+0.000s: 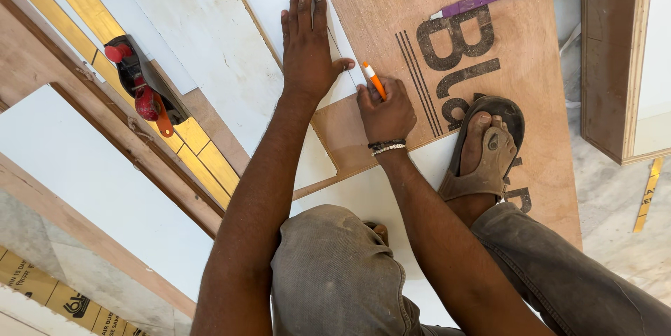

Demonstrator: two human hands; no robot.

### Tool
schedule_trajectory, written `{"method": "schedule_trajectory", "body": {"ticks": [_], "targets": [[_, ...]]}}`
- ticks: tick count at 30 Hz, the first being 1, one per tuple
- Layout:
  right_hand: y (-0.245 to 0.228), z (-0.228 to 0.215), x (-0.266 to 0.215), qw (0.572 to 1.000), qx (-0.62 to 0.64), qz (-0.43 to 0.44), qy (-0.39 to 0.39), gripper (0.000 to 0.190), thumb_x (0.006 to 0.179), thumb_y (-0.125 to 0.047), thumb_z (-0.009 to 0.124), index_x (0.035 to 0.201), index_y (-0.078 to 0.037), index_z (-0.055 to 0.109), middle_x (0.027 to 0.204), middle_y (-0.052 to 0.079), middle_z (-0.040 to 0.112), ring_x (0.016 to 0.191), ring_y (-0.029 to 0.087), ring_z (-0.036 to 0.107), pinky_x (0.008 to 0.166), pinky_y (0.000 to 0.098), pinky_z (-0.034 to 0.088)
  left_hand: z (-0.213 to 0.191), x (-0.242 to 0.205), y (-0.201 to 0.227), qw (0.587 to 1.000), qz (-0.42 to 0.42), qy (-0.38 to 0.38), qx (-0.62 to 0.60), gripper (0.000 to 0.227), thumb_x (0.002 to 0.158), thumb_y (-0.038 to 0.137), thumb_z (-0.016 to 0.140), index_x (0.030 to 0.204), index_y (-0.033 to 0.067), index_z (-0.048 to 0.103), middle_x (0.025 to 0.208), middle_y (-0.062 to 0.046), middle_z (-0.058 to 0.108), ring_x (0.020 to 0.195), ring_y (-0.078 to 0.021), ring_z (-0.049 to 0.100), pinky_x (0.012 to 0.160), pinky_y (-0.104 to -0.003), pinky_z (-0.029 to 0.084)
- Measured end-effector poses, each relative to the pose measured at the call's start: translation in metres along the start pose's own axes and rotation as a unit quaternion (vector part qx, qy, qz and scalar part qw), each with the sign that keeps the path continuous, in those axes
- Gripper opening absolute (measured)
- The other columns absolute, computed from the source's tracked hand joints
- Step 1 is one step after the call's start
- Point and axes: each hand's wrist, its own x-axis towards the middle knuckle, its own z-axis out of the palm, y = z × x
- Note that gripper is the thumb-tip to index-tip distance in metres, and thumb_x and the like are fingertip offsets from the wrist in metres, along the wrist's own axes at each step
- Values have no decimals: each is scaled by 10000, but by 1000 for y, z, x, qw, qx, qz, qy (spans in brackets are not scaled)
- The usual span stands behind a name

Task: The person marks a white rectangular board with a pencil and then uses a utility knife to cut along the marked line. The person also uses a hand plane to smooth the cut edge of the board.

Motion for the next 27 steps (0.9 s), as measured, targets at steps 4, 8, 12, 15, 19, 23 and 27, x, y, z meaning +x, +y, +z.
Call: {"method": "schedule_trajectory", "body": {"ticks": [4,8,12,15,19,23,27], "targets": [[-1,-4,1,999,33,14,-22,206,864,-260,807,954,-95,722,917,5,690,697,134,692,638,329,544,4,-1,-3,1000,6,7,5,1480,565,554,983,1630,69,77,1702,-160,48,1581,-346,74,1294,-567,144],[-2,-6,3,999,23,10,-26,165,881,-243,793,952,-106,735,897,8,682,679,145,658,624,339,522,3,-1,-1,1000,7,6,7,1480,555,560,976,1630,62,90,1698,-166,53,1578,-349,75,1295,-564,142],[-3,-6,2,999,28,30,-26,160,873,-245,785,926,-109,720,861,6,668,669,150,645,612,343,514,0,1,3,1000,-12,-12,13,1450,559,548,974,1612,15,131,1691,-174,66,1575,-355,76,1298,-555,137],[-4,-7,8,999,16,17,-38,212,856,-288,802,902,-104,709,857,18,672,674,178,661,611,363,518,-5,6,6,999,-30,-26,11,1425,554,526,979,1605,8,168,1685,-169,84,1573,-344,85,1293,-543,138],[1,-14,12,994,-79,-36,-72,308,881,-368,813,931,-83,707,880,81,700,743,282,685,654,436,523,-10,2,11,999,-31,-20,6,1405,559,519,983,1599,6,190,1691,-164,103,1577,-345,100,1298,-539,156],[-2,-18,22,986,-107,-63,-108,343,856,-386,820,967,-76,727,895,136,728,814,353,700,704,475,538,-19,2,13,999,-31,-28,15,1356,591,500,976,1590,9,202,1688,-173,109,1576,-348,119,1283,-542,180],[-10,-25,46,972,-133,19,-195,358,822,-399,829,956,-79,740,877,132,752,837,339,728,755,466,555,-43,9,13,993,-80,-83,-16,1295,659,517,949,1555,-15,179,1634,-263,119,1513,-411,157,1210,-537,213]]}}
